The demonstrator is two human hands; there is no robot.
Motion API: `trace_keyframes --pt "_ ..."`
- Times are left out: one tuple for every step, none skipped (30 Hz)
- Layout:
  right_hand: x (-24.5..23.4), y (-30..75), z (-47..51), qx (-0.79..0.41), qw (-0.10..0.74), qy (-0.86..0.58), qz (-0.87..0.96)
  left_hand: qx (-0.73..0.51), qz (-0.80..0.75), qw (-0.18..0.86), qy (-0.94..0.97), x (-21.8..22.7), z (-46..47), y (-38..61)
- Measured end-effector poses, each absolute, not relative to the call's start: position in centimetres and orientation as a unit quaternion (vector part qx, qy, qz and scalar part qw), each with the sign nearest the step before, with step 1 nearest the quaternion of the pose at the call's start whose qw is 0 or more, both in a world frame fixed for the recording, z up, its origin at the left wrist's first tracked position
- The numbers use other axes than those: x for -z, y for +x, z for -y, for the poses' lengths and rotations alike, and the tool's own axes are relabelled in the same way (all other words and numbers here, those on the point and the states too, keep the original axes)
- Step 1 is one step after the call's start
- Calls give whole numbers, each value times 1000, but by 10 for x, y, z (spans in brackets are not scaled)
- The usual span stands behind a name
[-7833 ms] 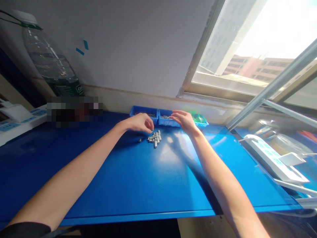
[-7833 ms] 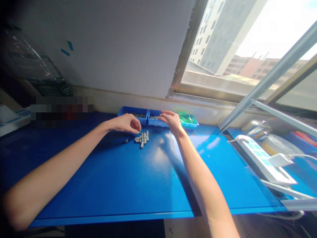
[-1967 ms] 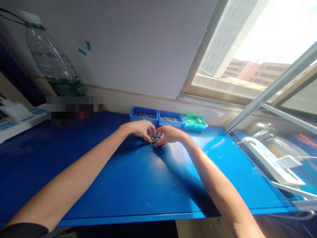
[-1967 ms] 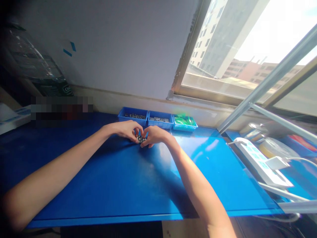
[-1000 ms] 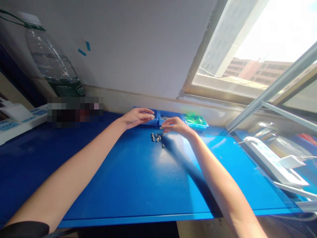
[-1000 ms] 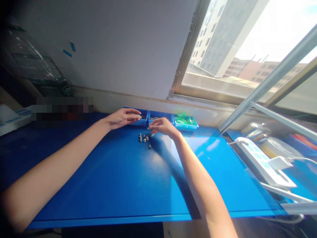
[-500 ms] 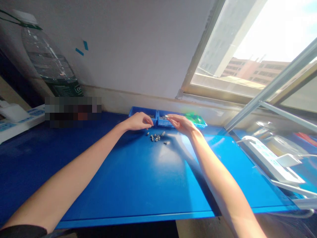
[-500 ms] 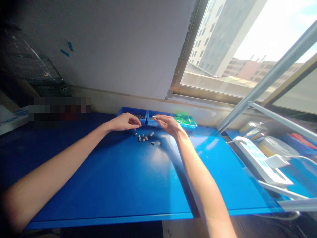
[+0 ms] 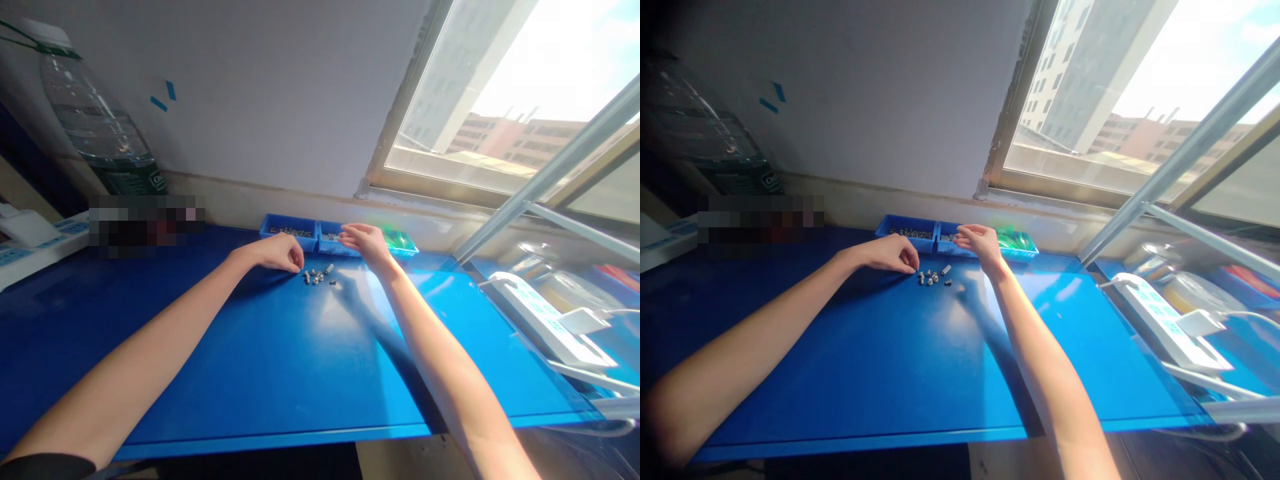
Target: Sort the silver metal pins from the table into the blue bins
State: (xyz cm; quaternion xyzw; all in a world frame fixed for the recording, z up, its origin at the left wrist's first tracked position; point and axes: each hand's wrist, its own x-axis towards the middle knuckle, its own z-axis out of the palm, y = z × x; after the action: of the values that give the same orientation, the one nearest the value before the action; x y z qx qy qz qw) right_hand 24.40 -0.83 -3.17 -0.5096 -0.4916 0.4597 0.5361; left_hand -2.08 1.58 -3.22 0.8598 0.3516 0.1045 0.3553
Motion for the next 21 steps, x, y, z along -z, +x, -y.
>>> trace_keyframes --pt "31 243 9 -463 518 -510 508 -107 -351 355 860 32 -16 -20" --pt "30 243 10 -465 494 -510 529 -110 -349 359 859 32 -15 -20" --pt "30 243 12 -465 464 -511 553 -115 -346 367 856 32 -15 -20" --pt "29 243 13 -460 429 -515 582 -119 -343 381 850 32 -15 -20" --pt "29 243 14 -449 388 -521 614 -125 -340 401 842 31 -15 -21" --pt "28 244 16 -432 341 -525 649 -132 -336 426 830 30 -15 -21" --pt "28 245 17 -412 292 -528 683 -145 -331 451 816 29 -15 -22" --pt "28 246 18 -392 246 -526 714 -162 -327 474 801 28 -14 -22" --pt "27 247 18 -372 205 -521 740 -185 -325 494 785 27 -14 -22" --pt "27 248 19 -355 169 -513 763 -213 -324 512 766 26 -14 -22" --pt "27 249 19 -341 140 -504 781 -243 -325 531 744 26 -14 -21" --pt "27 250 18 -329 115 -496 795 -275 -326 551 718 25 -14 -21" --pt "27 251 18 -318 95 -490 806 -304 -328 571 688 25 -15 -21" --pt "28 251 17 -308 79 -487 814 -330 -330 592 657 26 -16 -21" --pt "28 252 17 -300 67 -485 819 -352 -332 610 628 26 -18 -21" --pt "29 252 16 -294 59 -485 821 -372 -333 623 602 27 -20 -21" --pt "30 252 16 -290 54 -486 823 -390 -335 632 581 28 -22 -21" --pt "31 252 15 -288 51 -487 823 -406 -335 637 563 29 -24 -22" --pt "32 252 15 -287 50 -487 823 -421 -335 640 549 30 -26 -22" --pt "32 252 15 -285 48 -488 824 -434 -335 642 536 31 -27 -23" --pt "33 252 15 -284 47 -488 824 -444 -335 643 526 32 -28 -23"
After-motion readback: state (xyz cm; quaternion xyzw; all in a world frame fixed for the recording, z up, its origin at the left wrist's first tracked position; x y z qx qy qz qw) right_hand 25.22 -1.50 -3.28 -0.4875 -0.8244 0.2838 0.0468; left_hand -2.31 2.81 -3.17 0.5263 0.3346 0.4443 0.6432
